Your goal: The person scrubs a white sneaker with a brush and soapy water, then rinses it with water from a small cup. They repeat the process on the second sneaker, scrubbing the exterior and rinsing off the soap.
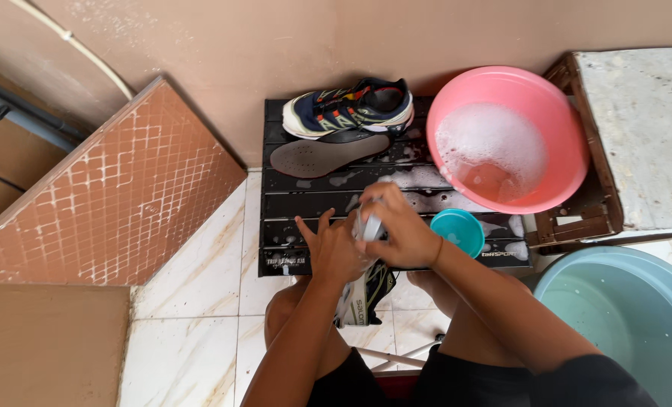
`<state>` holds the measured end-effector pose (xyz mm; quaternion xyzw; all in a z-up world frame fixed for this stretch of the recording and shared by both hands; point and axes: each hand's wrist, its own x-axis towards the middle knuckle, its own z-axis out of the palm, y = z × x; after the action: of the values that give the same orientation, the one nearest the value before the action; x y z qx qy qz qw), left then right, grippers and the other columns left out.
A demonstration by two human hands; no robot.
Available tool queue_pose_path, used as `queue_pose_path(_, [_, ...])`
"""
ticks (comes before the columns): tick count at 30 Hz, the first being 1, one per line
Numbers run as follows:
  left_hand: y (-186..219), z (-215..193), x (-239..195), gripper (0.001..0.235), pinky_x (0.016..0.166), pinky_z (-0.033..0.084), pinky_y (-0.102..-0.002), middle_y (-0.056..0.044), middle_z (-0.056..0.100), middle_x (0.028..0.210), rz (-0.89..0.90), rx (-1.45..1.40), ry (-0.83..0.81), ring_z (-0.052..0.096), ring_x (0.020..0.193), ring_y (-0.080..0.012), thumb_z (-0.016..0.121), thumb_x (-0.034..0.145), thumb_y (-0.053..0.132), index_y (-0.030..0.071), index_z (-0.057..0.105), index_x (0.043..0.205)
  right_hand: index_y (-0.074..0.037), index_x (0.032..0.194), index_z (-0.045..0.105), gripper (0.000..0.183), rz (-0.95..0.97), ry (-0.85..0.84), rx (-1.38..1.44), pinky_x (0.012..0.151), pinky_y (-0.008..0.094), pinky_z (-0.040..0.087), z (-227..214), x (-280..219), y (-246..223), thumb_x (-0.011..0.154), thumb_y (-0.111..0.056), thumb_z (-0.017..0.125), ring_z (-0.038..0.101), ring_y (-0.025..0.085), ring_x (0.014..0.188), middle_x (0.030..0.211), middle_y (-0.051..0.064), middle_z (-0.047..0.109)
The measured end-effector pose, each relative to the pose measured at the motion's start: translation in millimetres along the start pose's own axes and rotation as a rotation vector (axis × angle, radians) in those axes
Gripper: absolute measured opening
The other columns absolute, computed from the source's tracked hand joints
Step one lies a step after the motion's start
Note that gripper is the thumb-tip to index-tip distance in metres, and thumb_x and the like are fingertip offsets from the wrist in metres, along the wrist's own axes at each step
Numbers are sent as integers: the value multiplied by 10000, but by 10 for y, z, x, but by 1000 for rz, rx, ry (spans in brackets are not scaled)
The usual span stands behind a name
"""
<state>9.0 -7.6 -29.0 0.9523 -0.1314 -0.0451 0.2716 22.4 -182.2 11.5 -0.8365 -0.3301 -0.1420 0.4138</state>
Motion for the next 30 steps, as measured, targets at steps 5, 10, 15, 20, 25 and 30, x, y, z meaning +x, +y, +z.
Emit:
queue_pose_path(5, [133, -206, -58, 813, 1130, 1, -893, -193, 769, 1133, 5, -14, -6, 524, 1411, -392, 662, 819, 668, 80, 658, 1381, -77, 1116, 573, 334, 183, 208, -28, 1036, 505, 404, -51, 33, 398, 913, -216, 799, 511, 411, 1153, 1119, 150, 482])
queue_pose_path(10, [10, 14, 12, 842, 1112, -60, -890, -112, 772, 1124, 23, 22, -24, 502, 1434, -337, 578, 788, 744, 154, 651, 1385, -135, 1017, 678, 315, 40, -37, -2, 1077, 510, 400, 0, 0, 72, 875, -376, 823, 495, 377, 1228, 1165, 146, 550])
queue_pose_path(15, [213, -297, -37, 817, 1130, 26, -885, -210, 746, 1199, 12, -17, -35, 504, 1423, -410, 705, 824, 620, 63, 630, 1416, -115, 1169, 568, 311, 317, 192, 51, 1090, 512, 366, -103, 6, 569, 981, -229, 788, 483, 395, 1236, 1207, 114, 452])
queue_pose_path(20, [175, -184, -14, 799, 1124, 22, -887, -199, 753, 1177, 22, -32, 5, 518, 1411, -401, 685, 840, 632, 63, 640, 1400, -109, 1141, 570, 365, 267, 188, 15, 1063, 505, 380, -37, -40, 326, 935, -284, 816, 494, 398, 1235, 1219, 143, 476])
queue_pose_path(25, [44, 6, -9, 781, 1111, 0, -894, -118, 762, 1163, 26, 16, 54, 516, 1419, -341, 603, 838, 682, 142, 638, 1402, -133, 1009, 692, 336, 89, -17, -8, 1060, 529, 432, -89, 17, 102, 789, -284, 897, 528, 387, 1238, 1209, 162, 591])
queue_pose_path(30, [174, -229, -48, 724, 1126, 25, -886, -182, 757, 1163, -3, -37, 29, 527, 1399, -400, 636, 881, 594, 68, 650, 1378, -94, 1070, 652, 320, 30, 171, -64, 984, 480, 419, 12, 86, 59, 848, -230, 838, 539, 384, 1134, 1169, 170, 566])
